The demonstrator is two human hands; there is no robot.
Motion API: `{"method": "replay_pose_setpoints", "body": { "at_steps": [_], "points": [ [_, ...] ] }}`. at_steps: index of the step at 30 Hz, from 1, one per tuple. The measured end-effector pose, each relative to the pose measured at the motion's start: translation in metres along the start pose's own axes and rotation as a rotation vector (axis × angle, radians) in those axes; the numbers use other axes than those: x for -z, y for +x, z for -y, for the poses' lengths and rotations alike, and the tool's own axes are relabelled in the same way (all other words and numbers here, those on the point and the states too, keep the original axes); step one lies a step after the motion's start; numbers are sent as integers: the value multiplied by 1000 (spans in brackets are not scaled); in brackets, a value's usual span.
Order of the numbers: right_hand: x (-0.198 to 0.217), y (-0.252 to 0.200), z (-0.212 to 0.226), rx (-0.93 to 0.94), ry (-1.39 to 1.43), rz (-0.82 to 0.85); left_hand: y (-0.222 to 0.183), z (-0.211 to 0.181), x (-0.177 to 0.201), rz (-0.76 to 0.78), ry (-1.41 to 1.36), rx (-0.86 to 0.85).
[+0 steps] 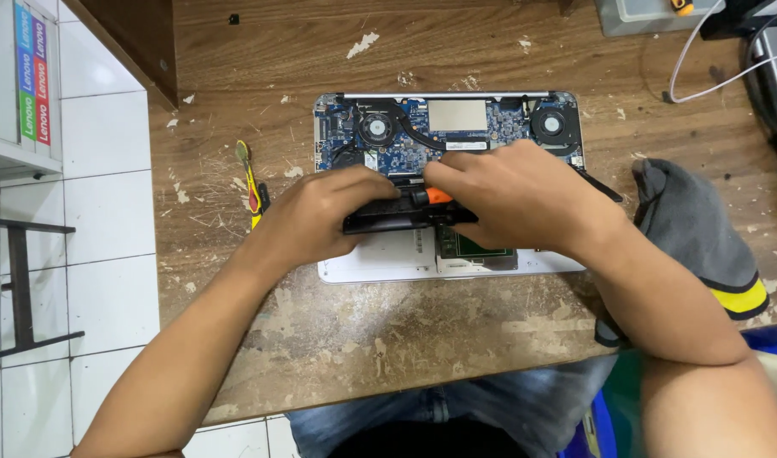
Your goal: Unscrewing internal components and removing the battery from a laptop
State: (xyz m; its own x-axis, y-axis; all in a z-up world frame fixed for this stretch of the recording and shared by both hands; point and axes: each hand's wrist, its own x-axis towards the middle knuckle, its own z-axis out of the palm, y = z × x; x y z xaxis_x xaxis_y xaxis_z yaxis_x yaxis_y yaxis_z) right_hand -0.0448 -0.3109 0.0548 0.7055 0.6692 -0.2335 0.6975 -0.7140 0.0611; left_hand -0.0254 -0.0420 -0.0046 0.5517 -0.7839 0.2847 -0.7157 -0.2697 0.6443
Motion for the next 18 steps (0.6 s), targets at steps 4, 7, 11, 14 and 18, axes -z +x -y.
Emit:
{"method": "replay_pose_setpoints", "body": {
  "at_steps": [4,7,11,14,18],
  "points": [
    [-3,-3,2,12,-54,-93,-5,13,-10,-116,37,-98],
    [-5,-6,1,-16,-112,-149,-4,14,-10,-158,57,-165],
    [-2,-14,0,-97,-92,-81,-7,15,-16,-186,68,-171],
    [3,-18,0,-76,-140,-113,-7,13,-17,-222,13,-155],
    [10,-22,-3,-57,-146,-95,-4,6,-8,-312,-80,-168]
  ]
}}
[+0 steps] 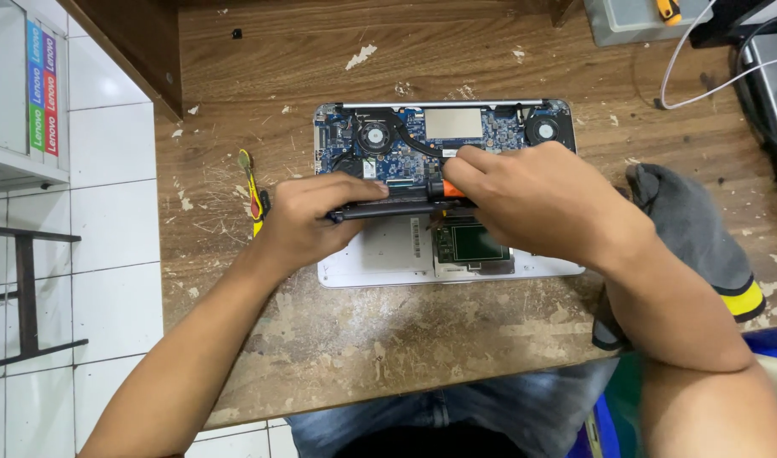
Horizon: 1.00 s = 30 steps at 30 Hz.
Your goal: Unscrewing internal components and removing the battery from a laptop
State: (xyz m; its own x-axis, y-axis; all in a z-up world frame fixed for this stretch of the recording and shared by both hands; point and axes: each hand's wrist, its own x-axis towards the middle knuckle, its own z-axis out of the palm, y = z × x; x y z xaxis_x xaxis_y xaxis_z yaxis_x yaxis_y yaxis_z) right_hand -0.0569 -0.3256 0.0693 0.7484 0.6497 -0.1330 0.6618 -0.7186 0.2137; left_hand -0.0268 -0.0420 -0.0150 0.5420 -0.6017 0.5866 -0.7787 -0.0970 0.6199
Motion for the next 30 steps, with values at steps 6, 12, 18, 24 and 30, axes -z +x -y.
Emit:
{"method": "replay_pose_setpoints", "body": {
  "at_steps": [6,12,18,24,30],
  "points": [
    [15,-13,-3,97,77,255,12,-7,0,117,-146,24],
    [35,-42,-3,54,118,473,7,-20,-18,406,116,-4],
    [34,-50,-1,97,77,561,-11,-8,-58,466,186,-72],
    [30,-49,-3,117,90,532,-12,-12,-66,464,100,45],
    [31,-50,-7,112,99,518,-9,-17,-65,396,17,105]
  ]
}}
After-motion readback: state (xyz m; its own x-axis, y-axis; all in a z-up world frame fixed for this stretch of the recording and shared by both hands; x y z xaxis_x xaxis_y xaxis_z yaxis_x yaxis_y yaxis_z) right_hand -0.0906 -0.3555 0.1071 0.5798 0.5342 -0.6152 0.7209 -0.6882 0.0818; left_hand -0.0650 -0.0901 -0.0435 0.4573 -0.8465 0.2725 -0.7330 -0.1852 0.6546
